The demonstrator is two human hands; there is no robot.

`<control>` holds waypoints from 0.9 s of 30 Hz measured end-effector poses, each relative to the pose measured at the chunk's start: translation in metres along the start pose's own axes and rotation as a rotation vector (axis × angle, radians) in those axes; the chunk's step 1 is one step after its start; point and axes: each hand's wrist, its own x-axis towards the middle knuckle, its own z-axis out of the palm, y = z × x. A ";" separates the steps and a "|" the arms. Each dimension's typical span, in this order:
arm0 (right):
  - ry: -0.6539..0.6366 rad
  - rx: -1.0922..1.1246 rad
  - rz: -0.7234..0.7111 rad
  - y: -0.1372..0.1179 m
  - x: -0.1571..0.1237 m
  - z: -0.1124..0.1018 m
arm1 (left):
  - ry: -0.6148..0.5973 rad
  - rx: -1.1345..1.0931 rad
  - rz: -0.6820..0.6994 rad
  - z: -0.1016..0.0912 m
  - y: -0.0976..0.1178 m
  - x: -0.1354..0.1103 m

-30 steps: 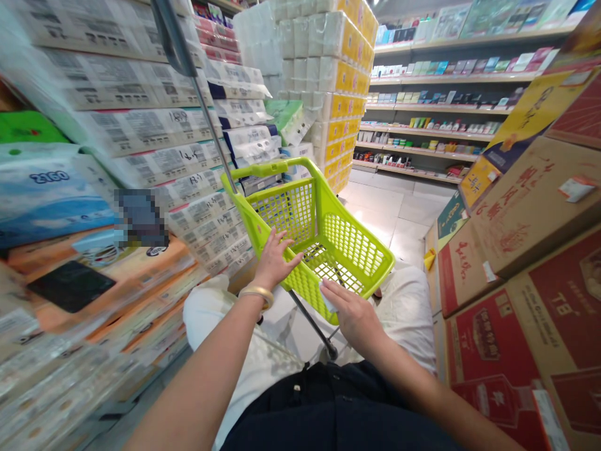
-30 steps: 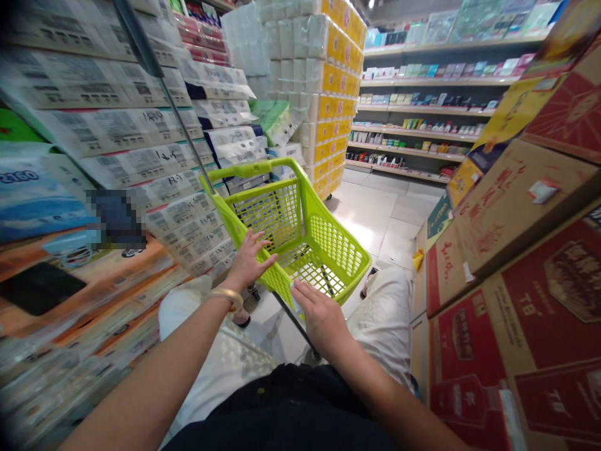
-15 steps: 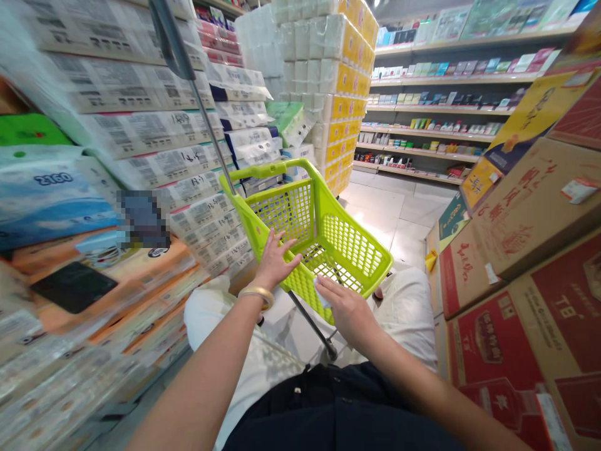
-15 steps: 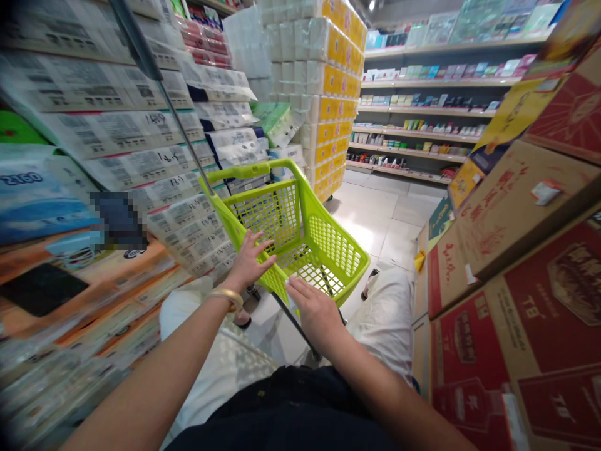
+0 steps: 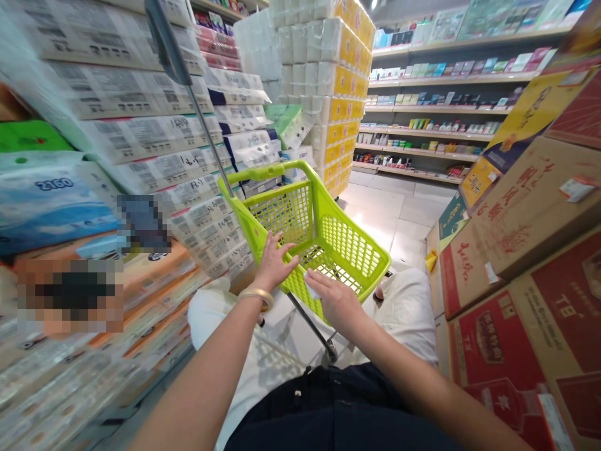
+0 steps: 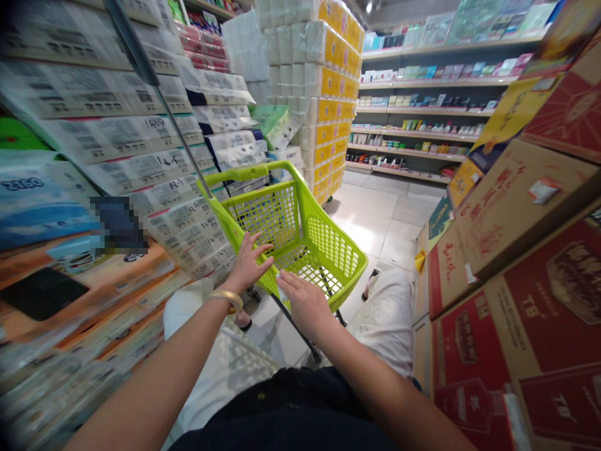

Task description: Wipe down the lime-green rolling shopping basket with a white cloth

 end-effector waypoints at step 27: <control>0.007 0.026 -0.009 0.003 -0.034 -0.014 | 0.041 -0.041 -0.029 0.005 0.006 -0.004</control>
